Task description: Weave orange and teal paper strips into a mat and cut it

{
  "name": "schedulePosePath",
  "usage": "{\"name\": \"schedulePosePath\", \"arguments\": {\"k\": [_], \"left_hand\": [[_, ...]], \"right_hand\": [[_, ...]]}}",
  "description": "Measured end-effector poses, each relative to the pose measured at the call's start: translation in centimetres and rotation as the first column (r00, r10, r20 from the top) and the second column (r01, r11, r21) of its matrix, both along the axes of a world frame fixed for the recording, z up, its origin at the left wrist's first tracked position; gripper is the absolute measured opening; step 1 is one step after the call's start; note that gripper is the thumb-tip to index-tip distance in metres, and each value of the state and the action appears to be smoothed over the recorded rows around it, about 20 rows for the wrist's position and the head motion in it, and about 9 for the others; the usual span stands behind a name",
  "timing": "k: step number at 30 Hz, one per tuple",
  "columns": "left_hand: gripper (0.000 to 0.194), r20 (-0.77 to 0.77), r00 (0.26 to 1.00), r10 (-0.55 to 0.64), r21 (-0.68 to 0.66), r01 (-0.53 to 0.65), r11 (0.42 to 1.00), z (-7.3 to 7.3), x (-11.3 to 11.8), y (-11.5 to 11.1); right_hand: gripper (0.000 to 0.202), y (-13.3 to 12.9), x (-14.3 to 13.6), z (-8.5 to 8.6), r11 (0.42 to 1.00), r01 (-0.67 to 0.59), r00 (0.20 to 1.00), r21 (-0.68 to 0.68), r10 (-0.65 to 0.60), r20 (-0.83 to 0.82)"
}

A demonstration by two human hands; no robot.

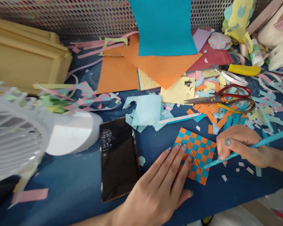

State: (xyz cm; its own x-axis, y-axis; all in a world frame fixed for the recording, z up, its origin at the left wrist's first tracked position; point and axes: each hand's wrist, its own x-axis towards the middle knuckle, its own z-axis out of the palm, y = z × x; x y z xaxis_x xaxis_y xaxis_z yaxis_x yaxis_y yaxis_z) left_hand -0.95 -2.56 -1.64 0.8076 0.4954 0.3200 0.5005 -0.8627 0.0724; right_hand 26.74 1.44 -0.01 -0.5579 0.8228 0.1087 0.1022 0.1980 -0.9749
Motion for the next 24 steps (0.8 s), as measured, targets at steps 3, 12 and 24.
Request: {"name": "schedulePosePath", "arguments": {"k": [3, 12, 24], "left_hand": [[0.045, -0.001, 1.000, 0.000, -0.007, 0.000, 1.000, 0.10, 0.00, 0.02], [0.045, -0.002, 1.000, -0.005, -0.005, 0.005, 1.000, 0.01, 0.08, 0.07], [0.045, -0.013, 1.000, -0.014, 0.003, 0.014, 1.000, 0.15, -0.02, 0.12]], "right_hand": [[0.037, -0.01, 0.09, -0.02, 1.000, 0.006, 1.000, 0.012, -0.006, -0.006], [0.035, -0.04, 0.15, 0.04, 0.997, -0.061, 0.998, 0.040, 0.061, 0.011], [0.032, -0.01, 0.26, -0.03, 0.986, -0.156, 0.988, 0.052, 0.155, 0.030]]}}
